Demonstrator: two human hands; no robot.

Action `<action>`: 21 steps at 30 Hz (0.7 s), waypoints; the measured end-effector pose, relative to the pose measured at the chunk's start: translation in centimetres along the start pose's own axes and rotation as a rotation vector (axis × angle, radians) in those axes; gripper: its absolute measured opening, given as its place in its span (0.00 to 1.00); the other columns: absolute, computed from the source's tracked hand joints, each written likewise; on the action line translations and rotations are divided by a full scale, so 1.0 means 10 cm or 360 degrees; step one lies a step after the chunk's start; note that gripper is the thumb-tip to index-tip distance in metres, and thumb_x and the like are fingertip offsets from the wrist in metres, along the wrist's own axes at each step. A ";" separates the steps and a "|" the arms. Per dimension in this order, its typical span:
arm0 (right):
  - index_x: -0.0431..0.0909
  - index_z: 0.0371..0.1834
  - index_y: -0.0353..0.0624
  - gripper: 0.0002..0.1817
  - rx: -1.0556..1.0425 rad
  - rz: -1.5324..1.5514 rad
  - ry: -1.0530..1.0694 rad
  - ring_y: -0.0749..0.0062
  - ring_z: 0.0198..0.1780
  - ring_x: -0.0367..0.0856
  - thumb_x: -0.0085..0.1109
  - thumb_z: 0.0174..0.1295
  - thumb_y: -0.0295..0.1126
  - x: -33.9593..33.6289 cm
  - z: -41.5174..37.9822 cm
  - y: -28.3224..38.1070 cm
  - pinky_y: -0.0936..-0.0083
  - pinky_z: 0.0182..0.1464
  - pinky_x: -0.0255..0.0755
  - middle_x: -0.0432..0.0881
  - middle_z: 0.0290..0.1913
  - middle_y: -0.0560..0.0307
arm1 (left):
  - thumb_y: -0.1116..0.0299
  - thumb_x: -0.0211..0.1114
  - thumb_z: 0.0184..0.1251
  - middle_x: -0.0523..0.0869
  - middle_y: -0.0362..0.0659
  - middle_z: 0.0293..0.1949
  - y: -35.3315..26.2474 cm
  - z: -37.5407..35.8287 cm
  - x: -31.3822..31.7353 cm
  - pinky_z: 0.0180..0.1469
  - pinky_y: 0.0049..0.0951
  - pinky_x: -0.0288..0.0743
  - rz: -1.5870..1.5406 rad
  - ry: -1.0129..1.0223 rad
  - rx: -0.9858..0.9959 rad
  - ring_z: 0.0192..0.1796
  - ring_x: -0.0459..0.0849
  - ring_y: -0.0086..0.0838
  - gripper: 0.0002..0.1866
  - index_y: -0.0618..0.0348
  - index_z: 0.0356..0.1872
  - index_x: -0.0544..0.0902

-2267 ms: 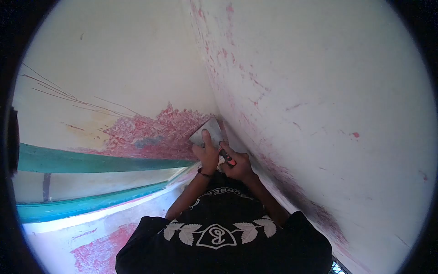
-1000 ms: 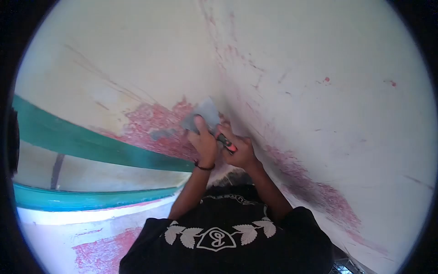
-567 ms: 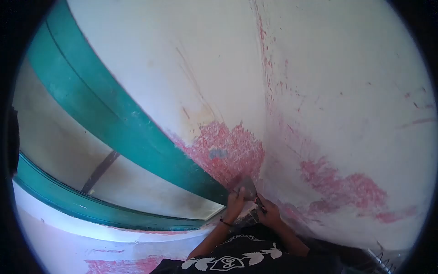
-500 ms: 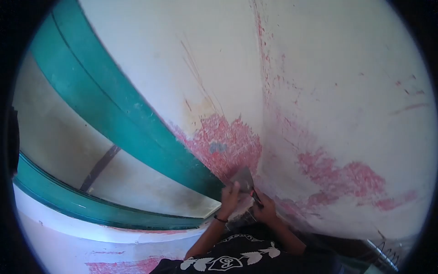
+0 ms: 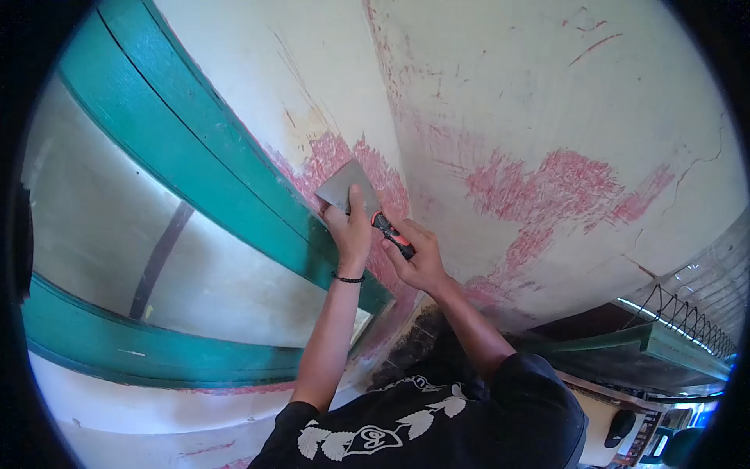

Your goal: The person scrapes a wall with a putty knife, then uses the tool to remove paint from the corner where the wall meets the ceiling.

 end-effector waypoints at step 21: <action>0.76 0.63 0.31 0.30 -0.0197 0.0245 0.0204 0.58 0.26 0.81 0.61 0.51 0.21 -0.20 0.46 -0.21 0.68 0.32 0.77 0.83 0.33 0.44 | 0.62 0.55 0.78 0.88 0.53 0.31 -0.25 0.02 0.33 0.26 0.28 0.79 -0.0480 -0.0481 -0.0275 0.24 0.85 0.29 0.19 0.74 0.40 0.80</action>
Point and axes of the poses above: each hand's wrist, its own z-axis towards the middle knuckle, its own x-axis out of the palm, y = z × x, the point moved 6 cm from there along z, towards the middle knuckle
